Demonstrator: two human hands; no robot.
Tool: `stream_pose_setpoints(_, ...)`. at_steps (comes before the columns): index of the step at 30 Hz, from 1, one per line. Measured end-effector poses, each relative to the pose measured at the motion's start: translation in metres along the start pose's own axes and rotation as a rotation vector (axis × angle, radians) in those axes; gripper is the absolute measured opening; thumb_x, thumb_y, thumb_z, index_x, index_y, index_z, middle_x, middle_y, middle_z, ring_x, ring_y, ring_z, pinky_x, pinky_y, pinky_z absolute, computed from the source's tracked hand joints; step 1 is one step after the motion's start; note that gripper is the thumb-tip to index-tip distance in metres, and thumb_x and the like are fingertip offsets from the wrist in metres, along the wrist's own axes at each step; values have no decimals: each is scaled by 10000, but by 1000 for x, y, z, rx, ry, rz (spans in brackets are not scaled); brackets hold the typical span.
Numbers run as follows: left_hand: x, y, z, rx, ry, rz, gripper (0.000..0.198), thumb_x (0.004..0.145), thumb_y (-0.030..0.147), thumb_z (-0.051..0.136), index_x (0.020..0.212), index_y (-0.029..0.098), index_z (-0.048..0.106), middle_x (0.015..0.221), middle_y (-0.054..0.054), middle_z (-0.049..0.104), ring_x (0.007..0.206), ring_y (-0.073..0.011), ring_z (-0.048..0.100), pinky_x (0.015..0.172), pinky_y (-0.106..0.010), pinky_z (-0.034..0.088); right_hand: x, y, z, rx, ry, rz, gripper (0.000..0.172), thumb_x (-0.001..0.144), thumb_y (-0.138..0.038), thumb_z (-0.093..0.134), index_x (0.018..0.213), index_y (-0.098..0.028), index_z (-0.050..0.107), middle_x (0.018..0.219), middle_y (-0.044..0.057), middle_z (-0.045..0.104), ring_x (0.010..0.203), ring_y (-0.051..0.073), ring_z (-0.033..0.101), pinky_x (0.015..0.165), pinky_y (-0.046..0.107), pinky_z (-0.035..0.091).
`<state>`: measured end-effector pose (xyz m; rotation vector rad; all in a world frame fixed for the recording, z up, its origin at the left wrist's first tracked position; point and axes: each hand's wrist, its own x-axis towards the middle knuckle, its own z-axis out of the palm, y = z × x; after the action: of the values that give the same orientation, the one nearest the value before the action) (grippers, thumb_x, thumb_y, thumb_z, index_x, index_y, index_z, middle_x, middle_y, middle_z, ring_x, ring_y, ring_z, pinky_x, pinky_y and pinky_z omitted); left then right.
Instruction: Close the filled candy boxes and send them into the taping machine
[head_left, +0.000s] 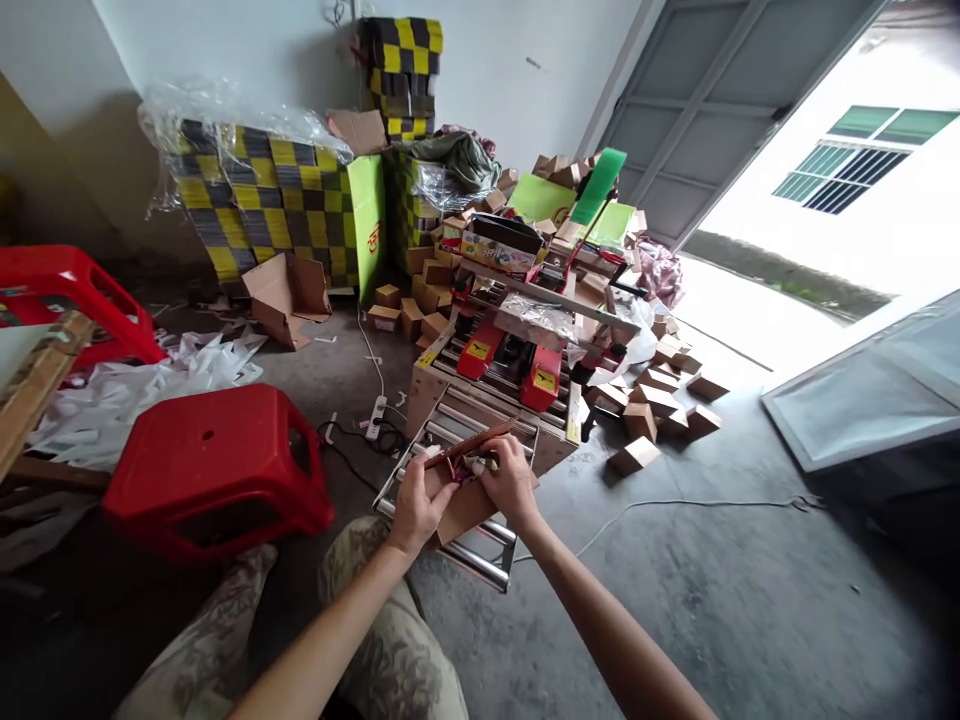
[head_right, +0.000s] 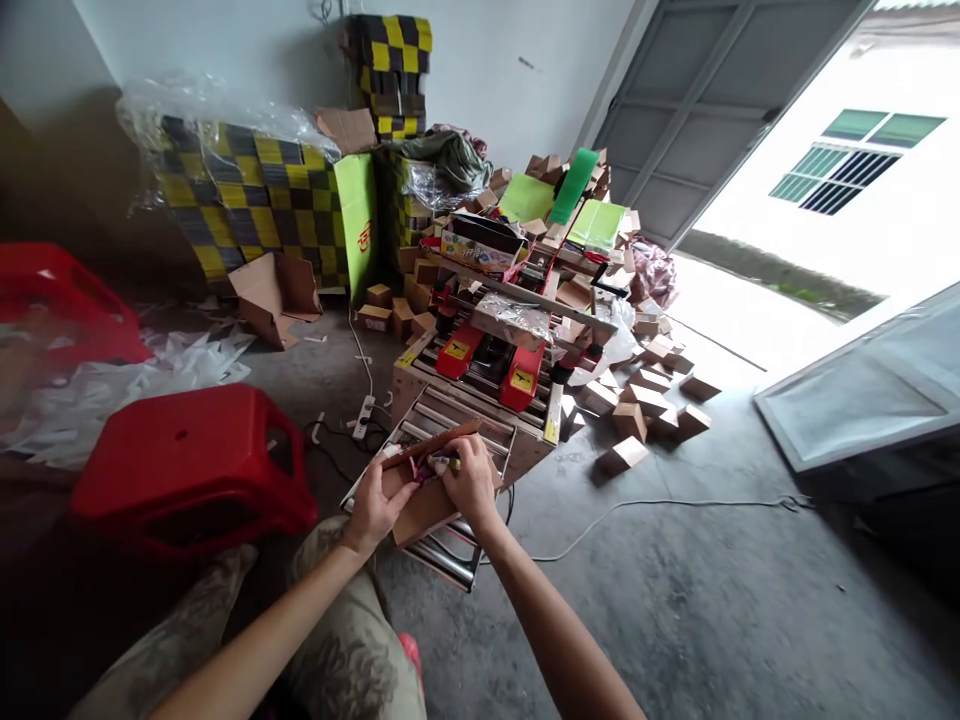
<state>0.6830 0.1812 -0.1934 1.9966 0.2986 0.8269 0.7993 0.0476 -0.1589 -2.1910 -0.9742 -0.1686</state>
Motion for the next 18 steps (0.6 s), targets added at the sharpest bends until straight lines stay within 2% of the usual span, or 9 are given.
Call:
stream_pose_setpoints(2, 0, 2, -2, 41, 3, 51, 310, 864, 289, 563, 1143, 188, 472, 1103, -90, 587, 1048, -208, 547, 934, -387, 443, -8, 0, 1, 7, 238, 9, 256, 721, -182, 505, 977, -199, 494, 1060, 93, 522, 1056, 241, 468, 935, 408, 395)
stream_pose_setpoints(3, 1, 3, -4, 75, -15, 96, 204, 875, 285, 546, 1054, 191, 517, 1057, -76, 607, 1008, -201, 553, 910, -381, 446, -11, 0, 1, 12, 302, 0, 296, 708, -178, 486, 1003, -197, 471, 1094, 101, 507, 1080, 246, 455, 955, 427, 381)
stream_pose_setpoints(4, 1, 4, -6, 115, -47, 147, 124, 883, 285, 534, 965, 193, 545, 1022, -64, 622, 977, -196, 552, 892, -376, 443, -12, 0, 1, 13, 326, -8, 342, 696, -173, 459, 1037, -193, 451, 1144, 111, 491, 1117, 252, 438, 978, 449, 359)
stream_pose_setpoints(6, 1, 7, -11, 208, -122, 243, 130, 879, 309, 540, 832, 190, 564, 991, -50, 641, 945, -197, 540, 866, -372, 429, -11, 2, 1, -12, 345, 7, 392, 695, -184, 413, 1086, -191, 435, 1235, 115, 461, 1174, 259, 410, 1009, 486, 315)
stream_pose_setpoints(10, -7, 20, -19, 372, -160, 305, 188, 893, 318, 506, 795, 184, 595, 1012, -48, 644, 916, -201, 512, 818, -364, 405, -15, -3, 11, -97, 397, 94, 372, 833, -229, 325, 1182, -193, 449, 1312, 110, 444, 1245, 257, 371, 1068, 549, 195)
stream_pose_setpoints(12, -15, 29, -23, 414, -152, 253, 207, 913, 281, 456, 812, 184, 609, 1026, -50, 642, 904, -206, 504, 791, -369, 405, -29, -13, 19, -110, 253, 107, 444, 895, -264, 281, 1325, -185, 357, 1407, 133, 358, 1331, 270, 276, 1088, 579, 134)
stream_pose_setpoints(14, -23, 38, -29, 383, -155, 159, 230, 922, 267, 421, 838, 183, 619, 1040, -55, 640, 913, -216, 502, 795, -385, 416, -52, -27, 24, -108, 5, 64, 554, 915, -319, 286, 1437, -169, 179, 1493, 150, 201, 1393, 289, 135, 1098, 593, 117)
stream_pose_setpoints(16, -27, 45, -34, 266, -156, 42, 269, 935, 259, 377, 888, 180, 630, 1036, -59, 646, 936, -216, 511, 831, -394, 436, -75, -41, 24, -105, -220, -31, 714, 886, -400, 384, 1467, -153, 51, 1523, 155, 73, 1403, 319, 46, 1102, 597, 138)
stream_pose_setpoints(18, -28, 47, -39, 113, -169, -57, 311, 946, 255, 337, 944, 181, 639, 1038, -59, 655, 975, -206, 524, 882, -393, 447, -89, -48, 21, -138, -322, -115, 863, 815, -445, 509, 1470, -140, 36, 1525, 156, 44, 1399, 345, 35, 1105, 587, 167)
